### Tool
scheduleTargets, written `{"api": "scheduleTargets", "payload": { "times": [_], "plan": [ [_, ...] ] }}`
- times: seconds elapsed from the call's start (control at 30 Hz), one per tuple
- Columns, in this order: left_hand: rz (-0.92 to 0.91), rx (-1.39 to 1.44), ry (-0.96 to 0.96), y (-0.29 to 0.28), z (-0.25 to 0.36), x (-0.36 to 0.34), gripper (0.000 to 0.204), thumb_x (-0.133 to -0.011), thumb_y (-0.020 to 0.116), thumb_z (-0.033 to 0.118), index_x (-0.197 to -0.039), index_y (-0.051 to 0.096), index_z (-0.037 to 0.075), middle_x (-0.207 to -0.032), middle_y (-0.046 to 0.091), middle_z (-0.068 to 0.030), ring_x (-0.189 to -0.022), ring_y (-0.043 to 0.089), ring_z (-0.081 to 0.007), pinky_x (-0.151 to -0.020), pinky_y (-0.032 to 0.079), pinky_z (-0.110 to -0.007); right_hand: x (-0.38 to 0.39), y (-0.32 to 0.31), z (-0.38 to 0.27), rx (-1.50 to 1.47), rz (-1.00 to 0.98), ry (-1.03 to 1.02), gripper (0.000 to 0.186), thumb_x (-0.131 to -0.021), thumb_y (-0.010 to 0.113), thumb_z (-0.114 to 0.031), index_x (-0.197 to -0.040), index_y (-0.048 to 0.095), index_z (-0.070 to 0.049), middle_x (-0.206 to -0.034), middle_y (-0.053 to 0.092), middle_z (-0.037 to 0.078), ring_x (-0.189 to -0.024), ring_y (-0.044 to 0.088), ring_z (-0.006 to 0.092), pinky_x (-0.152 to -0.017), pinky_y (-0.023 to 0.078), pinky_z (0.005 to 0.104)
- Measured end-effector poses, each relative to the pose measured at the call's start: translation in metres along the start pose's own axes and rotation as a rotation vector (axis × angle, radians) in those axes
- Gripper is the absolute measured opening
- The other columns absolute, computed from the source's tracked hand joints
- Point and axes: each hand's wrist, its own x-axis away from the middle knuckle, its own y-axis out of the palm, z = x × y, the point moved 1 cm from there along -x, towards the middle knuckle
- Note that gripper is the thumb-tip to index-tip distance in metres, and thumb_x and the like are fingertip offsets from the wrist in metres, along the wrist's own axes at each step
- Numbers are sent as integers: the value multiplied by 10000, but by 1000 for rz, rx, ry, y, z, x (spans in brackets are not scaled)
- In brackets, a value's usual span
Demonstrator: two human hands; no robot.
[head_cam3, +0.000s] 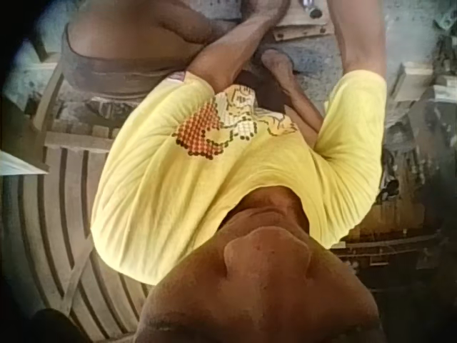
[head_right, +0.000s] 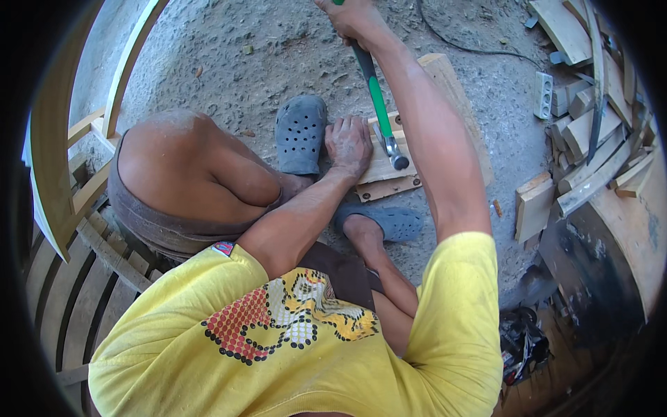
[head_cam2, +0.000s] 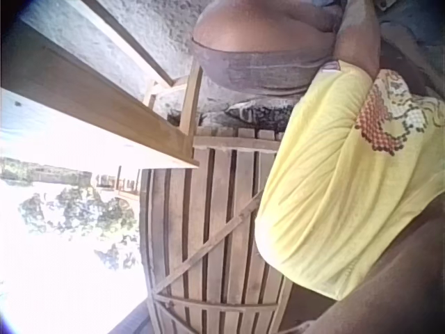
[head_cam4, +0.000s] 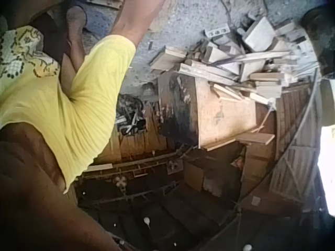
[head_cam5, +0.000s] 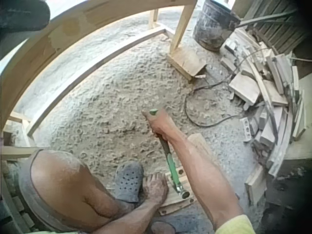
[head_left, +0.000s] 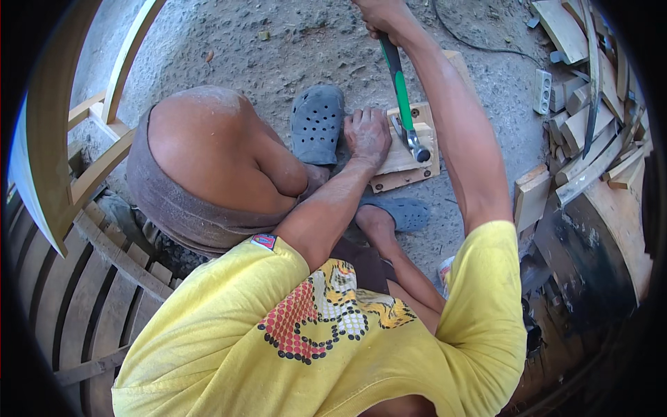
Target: Remove nails from scrap wood and assemble wooden pieces using a hammer and pliers.
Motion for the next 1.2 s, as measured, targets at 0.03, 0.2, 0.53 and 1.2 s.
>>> {"api": "scheduleTargets", "payload": {
  "times": [0.03, 0.2, 0.53, 1.2],
  "plan": [
    [61, 5, 29, -1, 1, 0, 255, -1038, 549, 249, -946, 701, 66, -974, 708, -135, -964, 652, -332, -846, 465, -490, 7, -3, 0, -2, 2, -11, 584, -1017, 655, -544, -744, 569, -35, -591, 537, 87, -482, 483, 197, -485, 424, 409],
    [54, 8, 47, -3, 10, 4, 207, -983, 606, 239, -953, 718, 68, -1013, 714, -113, -1009, 651, -301, -888, 464, -481, 50, -22, 8, -47, 287, -241, 528, -981, 708, -524, -801, 640, -33, -669, 602, 92, -604, 584, 209, -598, 477, 388],
    [-28, -80, 138, 16, 28, -3, 274, -1007, 576, 274, -895, 730, 77, -967, 750, -126, -988, 680, -321, -881, 475, -512, 131, -54, 78, 253, 1166, -965, 506, -919, 797, -526, -1193, 689, -115, -1029, 734, 132, -803, 676, 369, -748, 552, 489],
    [-249, -82, 79, 15, 31, -4, 498, -1090, 409, 436, -1110, 738, 62, -1109, 730, -212, -1157, 658, -392, -1040, 447, -536, 386, -89, 247, -559, 782, -332, 361, -1003, 714, -214, -697, 551, -111, -602, 538, -29, -486, 489, 64, -450, 356, 258]
  ]
}}
